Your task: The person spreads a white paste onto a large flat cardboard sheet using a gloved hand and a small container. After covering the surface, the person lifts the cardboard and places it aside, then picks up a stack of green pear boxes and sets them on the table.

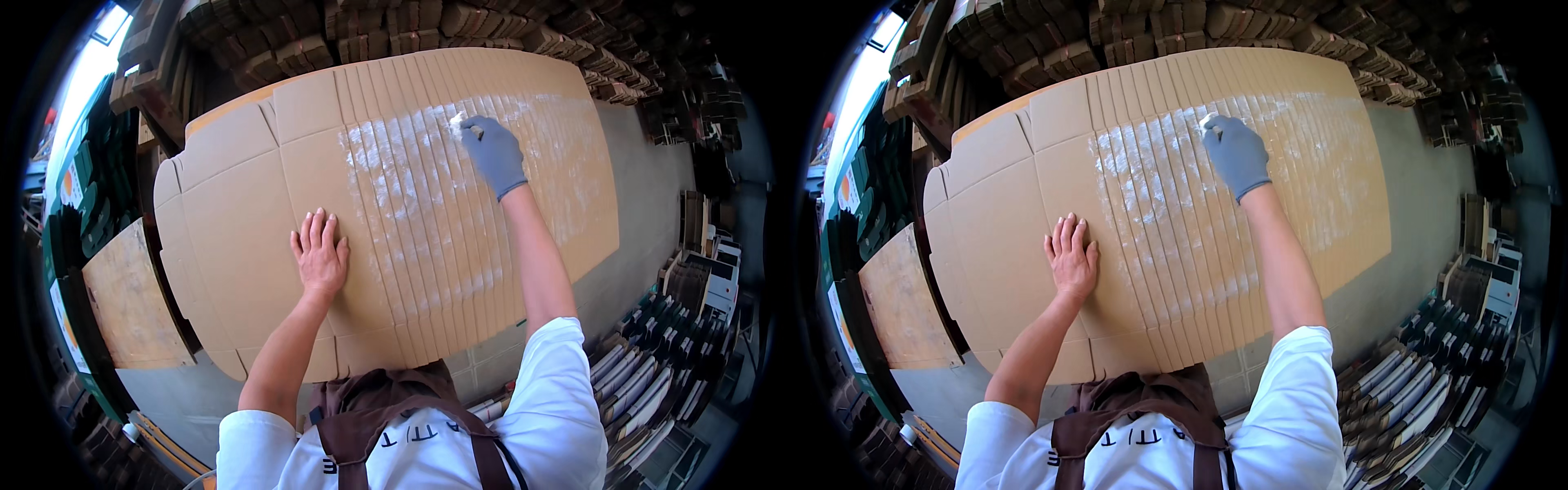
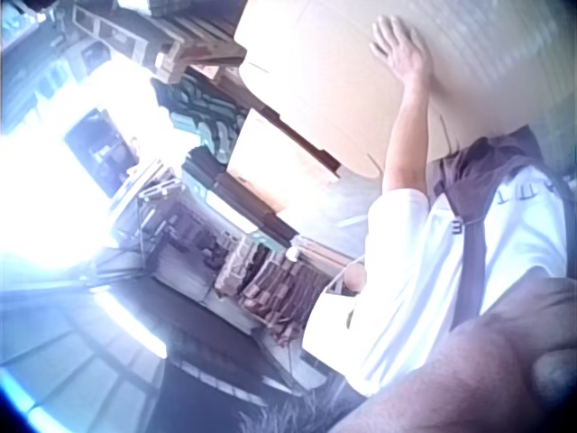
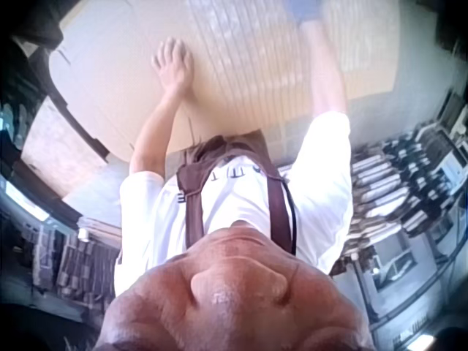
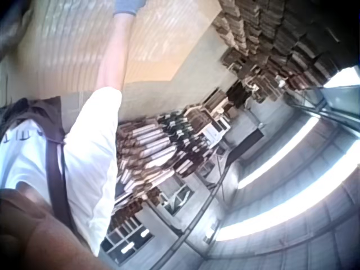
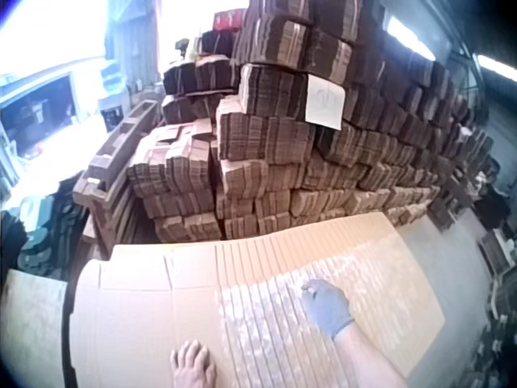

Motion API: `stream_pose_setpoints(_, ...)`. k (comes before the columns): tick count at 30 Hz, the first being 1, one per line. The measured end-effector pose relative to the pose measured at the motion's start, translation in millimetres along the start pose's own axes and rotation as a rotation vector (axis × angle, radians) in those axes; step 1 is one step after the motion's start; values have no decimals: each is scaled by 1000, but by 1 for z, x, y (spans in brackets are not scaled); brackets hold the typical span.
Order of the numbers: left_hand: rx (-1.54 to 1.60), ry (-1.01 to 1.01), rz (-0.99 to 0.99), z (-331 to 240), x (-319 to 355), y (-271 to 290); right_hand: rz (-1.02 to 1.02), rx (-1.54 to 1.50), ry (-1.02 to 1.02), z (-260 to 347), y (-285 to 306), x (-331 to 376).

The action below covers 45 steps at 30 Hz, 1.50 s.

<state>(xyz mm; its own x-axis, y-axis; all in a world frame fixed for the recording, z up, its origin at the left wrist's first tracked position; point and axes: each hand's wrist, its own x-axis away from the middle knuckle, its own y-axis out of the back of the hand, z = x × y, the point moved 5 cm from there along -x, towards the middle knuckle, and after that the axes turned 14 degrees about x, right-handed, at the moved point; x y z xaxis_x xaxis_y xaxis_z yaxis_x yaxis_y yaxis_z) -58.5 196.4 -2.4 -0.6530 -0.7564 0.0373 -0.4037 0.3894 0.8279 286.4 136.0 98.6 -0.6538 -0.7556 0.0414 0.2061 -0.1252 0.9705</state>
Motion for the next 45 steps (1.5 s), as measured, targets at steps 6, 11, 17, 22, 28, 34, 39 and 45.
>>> stream_pose_setpoints(6,5,-5,10,0,3,0,-33,18,-65,-15,5,15)
stream_pose_setpoints(11,12,-9,-26,0,-2,-4,-27,14,-33,-38,-9,48)
stream_pose_setpoints(17,8,-26,-30,-1,0,-2,-62,-125,7,-15,1,105)
stream_pose_setpoints(22,-10,-15,-19,0,2,-5,-93,0,5,-10,5,113)
stream_pose_setpoints(28,9,-22,-26,-1,2,-3,-43,188,25,-4,0,116)
stream_pose_setpoints(34,11,-13,-18,-2,1,-2,-42,179,-86,-22,-7,122)
stream_pose_setpoints(39,2,-6,3,0,2,-4,-98,-120,78,19,-17,153)
stream_pose_setpoints(45,-33,-2,-1,6,3,-6,-141,-109,60,54,-11,147)
